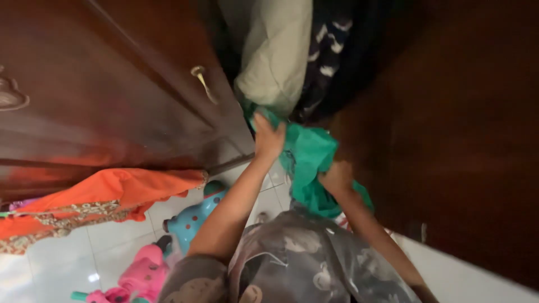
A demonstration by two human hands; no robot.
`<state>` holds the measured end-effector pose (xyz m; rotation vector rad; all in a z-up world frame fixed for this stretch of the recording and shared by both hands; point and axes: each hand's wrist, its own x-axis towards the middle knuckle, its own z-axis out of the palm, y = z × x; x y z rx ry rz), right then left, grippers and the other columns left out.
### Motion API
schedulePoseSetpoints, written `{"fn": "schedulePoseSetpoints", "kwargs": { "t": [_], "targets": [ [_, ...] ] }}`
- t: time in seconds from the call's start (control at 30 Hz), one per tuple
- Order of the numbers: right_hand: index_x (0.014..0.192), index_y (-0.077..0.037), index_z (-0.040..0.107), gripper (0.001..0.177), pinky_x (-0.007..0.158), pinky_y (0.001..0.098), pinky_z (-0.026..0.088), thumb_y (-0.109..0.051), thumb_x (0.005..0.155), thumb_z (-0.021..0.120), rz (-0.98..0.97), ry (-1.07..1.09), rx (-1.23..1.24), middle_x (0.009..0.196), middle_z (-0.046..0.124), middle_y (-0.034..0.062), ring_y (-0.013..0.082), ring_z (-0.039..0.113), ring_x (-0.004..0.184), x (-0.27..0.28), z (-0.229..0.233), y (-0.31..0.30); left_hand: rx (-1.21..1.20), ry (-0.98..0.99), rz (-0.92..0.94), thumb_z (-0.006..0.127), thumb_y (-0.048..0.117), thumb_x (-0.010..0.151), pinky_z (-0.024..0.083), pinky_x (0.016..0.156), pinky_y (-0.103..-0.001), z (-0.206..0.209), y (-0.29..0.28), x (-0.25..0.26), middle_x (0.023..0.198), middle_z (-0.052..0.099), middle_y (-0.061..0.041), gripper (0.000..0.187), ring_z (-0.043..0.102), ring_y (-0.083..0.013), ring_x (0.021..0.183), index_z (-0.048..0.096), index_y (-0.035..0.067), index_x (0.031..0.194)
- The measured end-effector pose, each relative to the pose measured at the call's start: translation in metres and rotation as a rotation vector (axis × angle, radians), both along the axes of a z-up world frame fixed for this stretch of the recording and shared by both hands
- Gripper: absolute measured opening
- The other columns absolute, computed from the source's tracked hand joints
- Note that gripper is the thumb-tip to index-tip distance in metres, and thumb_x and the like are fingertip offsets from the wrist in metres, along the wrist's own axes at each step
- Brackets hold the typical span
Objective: Tidying up various objects on the floor and bed and putting them into bags.
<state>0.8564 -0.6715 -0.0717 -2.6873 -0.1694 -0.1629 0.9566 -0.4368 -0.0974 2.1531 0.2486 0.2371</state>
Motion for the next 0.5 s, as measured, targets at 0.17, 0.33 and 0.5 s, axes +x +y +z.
{"fn": "schedulePoseSetpoints", "kwargs": {
  "t": [0.17,0.33,0.5],
  "targets": [
    [0.076,-0.001,0.072,0.029,0.065,0.0513,0.055,-0.029,0.070,0.078,0.139,0.181,-0.058,0.073,0.070,0.0236,0.0410,0.069,0.067,0.068,-0.007,0.020,0.060,-0.389,0.003,0.088,0.045,0.081,0.021,0.128,-0.051,0.168,-0.018,0.064,0.169,0.010,-0.032,0.125,0.017,-0.0478,0.156,0.007,-0.001,0.163],
    [0.078,-0.004,0.074,0.030,0.067,0.0527,0.055,-0.028,0.062,0.080,0.231,0.198,-0.126,0.077,0.071,0.0247,0.0423,0.070,0.071,0.113,-0.012,0.042,0.016,-0.231,-0.283,0.094,0.045,0.062,0.021,0.126,-0.047,0.137,-0.075,0.171,0.166,0.016,-0.031,0.137,0.021,-0.0467,0.153,0.008,-0.001,0.159],
    [0.088,0.001,0.071,0.050,0.066,0.0548,0.052,-0.042,0.066,0.082,0.258,0.019,0.069,0.082,0.069,0.0284,0.0453,0.067,0.074,0.152,0.049,0.059,-0.126,-0.156,-0.300,0.090,0.038,0.065,0.030,0.118,-0.047,0.148,-0.116,0.188,0.161,0.024,-0.035,0.134,0.032,-0.0484,0.145,0.002,-0.004,0.157]
  ]
}}
